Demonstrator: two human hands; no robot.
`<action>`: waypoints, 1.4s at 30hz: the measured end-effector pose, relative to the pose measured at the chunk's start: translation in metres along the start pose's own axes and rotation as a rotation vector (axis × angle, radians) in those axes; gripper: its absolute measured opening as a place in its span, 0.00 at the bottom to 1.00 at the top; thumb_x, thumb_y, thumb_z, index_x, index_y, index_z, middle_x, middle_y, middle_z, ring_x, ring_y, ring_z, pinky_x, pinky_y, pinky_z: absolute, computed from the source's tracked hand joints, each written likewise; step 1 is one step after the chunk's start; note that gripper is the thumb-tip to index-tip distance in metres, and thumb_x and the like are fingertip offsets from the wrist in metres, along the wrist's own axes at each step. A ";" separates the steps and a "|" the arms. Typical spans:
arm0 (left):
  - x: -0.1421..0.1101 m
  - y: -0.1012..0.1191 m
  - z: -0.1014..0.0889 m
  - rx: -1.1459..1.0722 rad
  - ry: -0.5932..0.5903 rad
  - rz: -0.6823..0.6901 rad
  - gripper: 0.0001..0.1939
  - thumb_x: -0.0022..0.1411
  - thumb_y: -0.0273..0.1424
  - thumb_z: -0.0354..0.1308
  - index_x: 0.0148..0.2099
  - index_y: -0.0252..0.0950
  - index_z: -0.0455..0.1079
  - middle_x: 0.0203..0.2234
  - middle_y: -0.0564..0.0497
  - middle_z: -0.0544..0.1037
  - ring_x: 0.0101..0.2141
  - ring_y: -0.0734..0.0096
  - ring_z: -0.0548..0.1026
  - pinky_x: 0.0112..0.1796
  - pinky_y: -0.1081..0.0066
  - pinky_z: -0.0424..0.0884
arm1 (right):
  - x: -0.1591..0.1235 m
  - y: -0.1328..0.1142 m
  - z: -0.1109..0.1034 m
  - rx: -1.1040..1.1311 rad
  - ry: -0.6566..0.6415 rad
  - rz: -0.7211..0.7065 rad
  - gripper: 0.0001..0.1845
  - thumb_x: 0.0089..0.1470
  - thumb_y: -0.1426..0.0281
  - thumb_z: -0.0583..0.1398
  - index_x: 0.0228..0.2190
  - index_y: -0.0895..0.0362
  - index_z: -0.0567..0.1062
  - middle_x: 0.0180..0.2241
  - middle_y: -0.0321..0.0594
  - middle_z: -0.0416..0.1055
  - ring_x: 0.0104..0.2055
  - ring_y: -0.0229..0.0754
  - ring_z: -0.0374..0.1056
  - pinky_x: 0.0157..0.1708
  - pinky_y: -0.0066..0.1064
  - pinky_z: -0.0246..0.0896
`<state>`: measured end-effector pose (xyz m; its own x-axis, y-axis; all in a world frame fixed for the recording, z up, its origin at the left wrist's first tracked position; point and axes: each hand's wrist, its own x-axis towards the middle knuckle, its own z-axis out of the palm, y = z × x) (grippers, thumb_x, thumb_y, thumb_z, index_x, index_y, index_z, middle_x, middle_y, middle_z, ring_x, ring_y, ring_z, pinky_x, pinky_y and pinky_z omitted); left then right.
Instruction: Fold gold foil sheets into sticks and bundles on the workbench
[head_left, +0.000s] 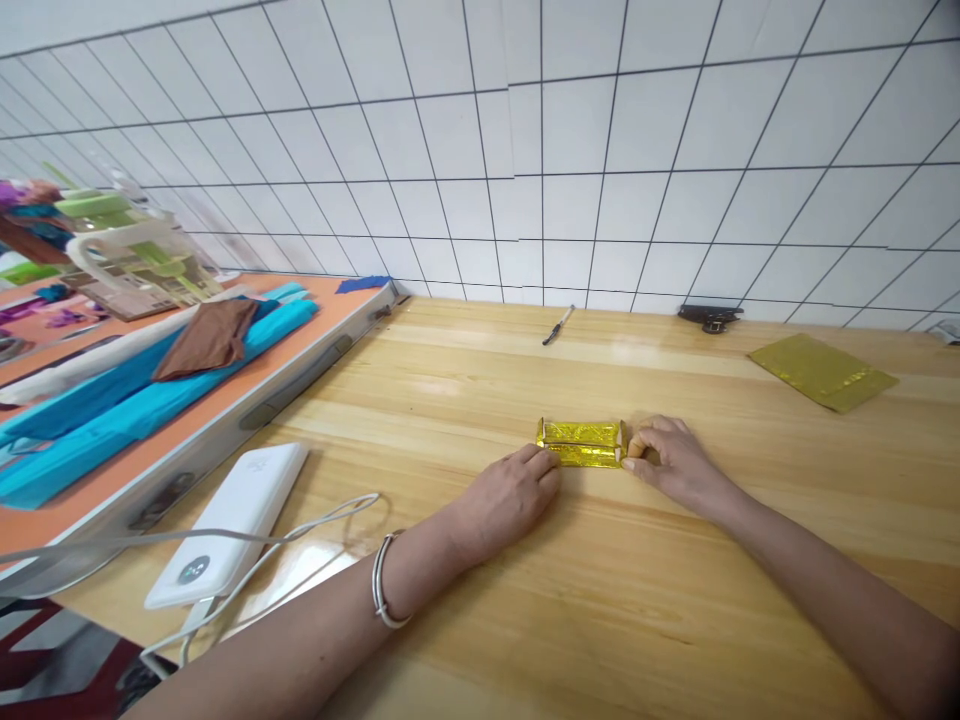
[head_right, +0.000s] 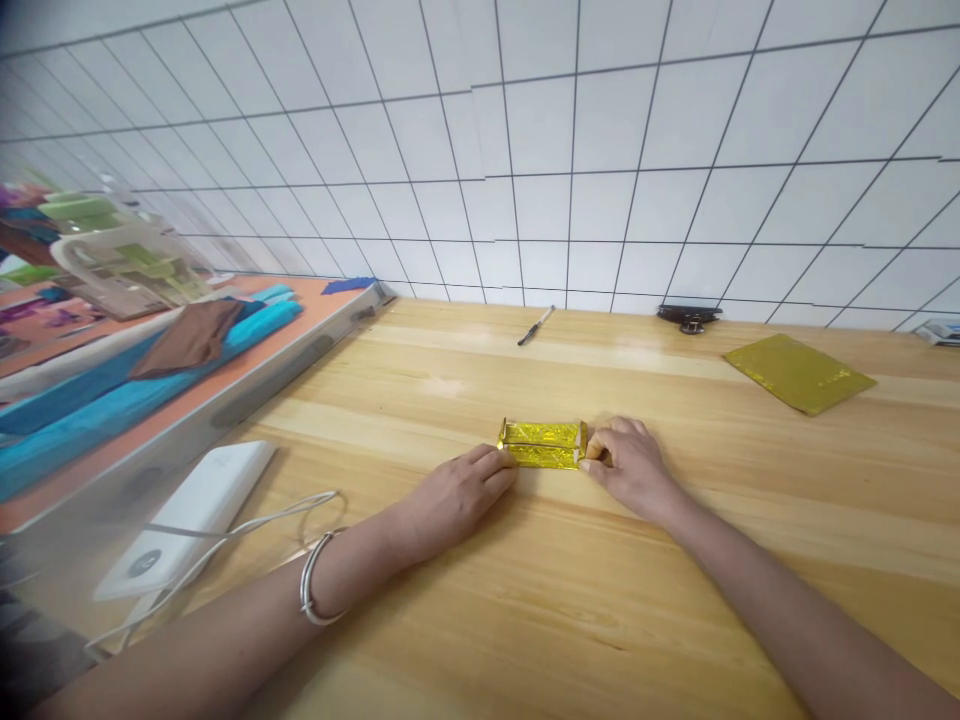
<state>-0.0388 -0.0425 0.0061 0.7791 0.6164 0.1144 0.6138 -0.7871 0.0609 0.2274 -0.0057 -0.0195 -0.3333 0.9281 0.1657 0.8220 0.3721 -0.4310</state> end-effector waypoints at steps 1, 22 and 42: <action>0.000 0.001 -0.001 0.004 -0.003 -0.015 0.10 0.65 0.24 0.43 0.43 0.33 0.64 0.40 0.44 0.69 0.42 0.65 0.66 0.42 0.66 0.67 | 0.000 0.000 0.000 0.002 -0.003 0.000 0.06 0.46 0.64 0.60 0.23 0.53 0.71 0.31 0.38 0.67 0.38 0.46 0.60 0.38 0.37 0.53; 0.017 0.011 -0.009 0.065 -0.038 -0.017 0.07 0.60 0.23 0.49 0.40 0.36 0.64 0.35 0.47 0.70 0.36 0.65 0.67 0.32 0.70 0.67 | 0.000 -0.002 0.001 0.015 0.003 0.012 0.05 0.45 0.65 0.60 0.23 0.53 0.71 0.31 0.38 0.68 0.38 0.45 0.61 0.39 0.37 0.53; 0.024 0.021 -0.005 0.149 -0.089 -0.033 0.11 0.62 0.25 0.47 0.47 0.37 0.63 0.35 0.47 0.68 0.37 0.66 0.67 0.26 0.74 0.65 | -0.027 -0.033 0.002 -0.347 0.092 -0.419 0.14 0.56 0.79 0.52 0.41 0.57 0.72 0.39 0.42 0.70 0.42 0.44 0.59 0.40 0.36 0.53</action>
<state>-0.0082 -0.0440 0.0148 0.7623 0.6467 0.0263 0.6463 -0.7583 -0.0848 0.2082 -0.0435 -0.0111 -0.6362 0.6908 0.3435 0.7365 0.6764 0.0038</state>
